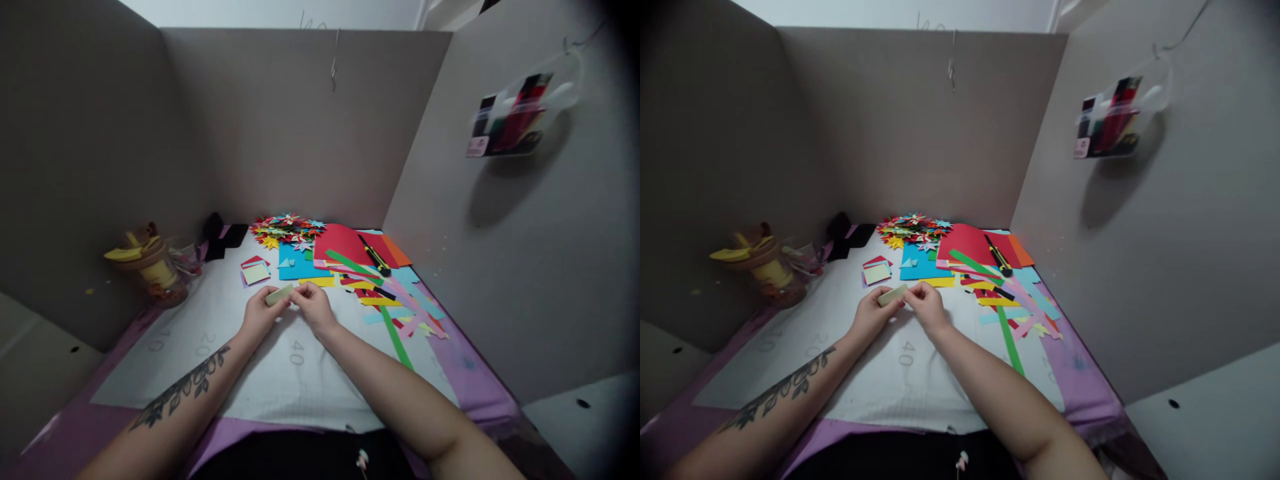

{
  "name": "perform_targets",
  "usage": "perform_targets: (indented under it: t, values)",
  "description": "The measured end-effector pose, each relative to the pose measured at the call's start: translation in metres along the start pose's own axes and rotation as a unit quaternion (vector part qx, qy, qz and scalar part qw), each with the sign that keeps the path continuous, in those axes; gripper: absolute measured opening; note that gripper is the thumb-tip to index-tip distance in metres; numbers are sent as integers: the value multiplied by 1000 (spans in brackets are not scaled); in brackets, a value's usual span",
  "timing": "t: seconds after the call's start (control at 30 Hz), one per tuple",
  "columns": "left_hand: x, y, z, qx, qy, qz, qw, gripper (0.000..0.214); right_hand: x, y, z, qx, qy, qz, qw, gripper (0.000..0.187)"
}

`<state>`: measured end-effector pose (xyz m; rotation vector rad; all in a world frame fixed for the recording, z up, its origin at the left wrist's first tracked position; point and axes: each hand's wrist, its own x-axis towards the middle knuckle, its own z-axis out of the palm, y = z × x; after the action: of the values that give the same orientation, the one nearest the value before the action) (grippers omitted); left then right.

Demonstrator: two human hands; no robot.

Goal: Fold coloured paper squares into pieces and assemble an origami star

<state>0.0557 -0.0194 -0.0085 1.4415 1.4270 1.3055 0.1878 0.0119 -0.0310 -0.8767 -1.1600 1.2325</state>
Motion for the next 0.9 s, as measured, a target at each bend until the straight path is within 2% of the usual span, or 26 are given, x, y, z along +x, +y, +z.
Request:
perform_targets:
  t: [0.13,0.3,0.57,0.73,0.9]
  values:
    - [-2,1,1,-14,5,-16,1000,28,0,3,2,42,8,-7,999,22]
    - [-3,2,1,-25,4,-18,1000,29,-1,1,3,22,7,-16,1000,23]
    - [-4,0,-2,41,36,35,998,21,-6,-3,6,-29,-8,-34,999,21]
    - [-3,1,-3,77,27,47,996,17,-6,-1,6,-59,-9,-44,997,16]
    - [1,-3,-4,19,18,26,999,20,2,-1,-1,-57,24,-51,997,18]
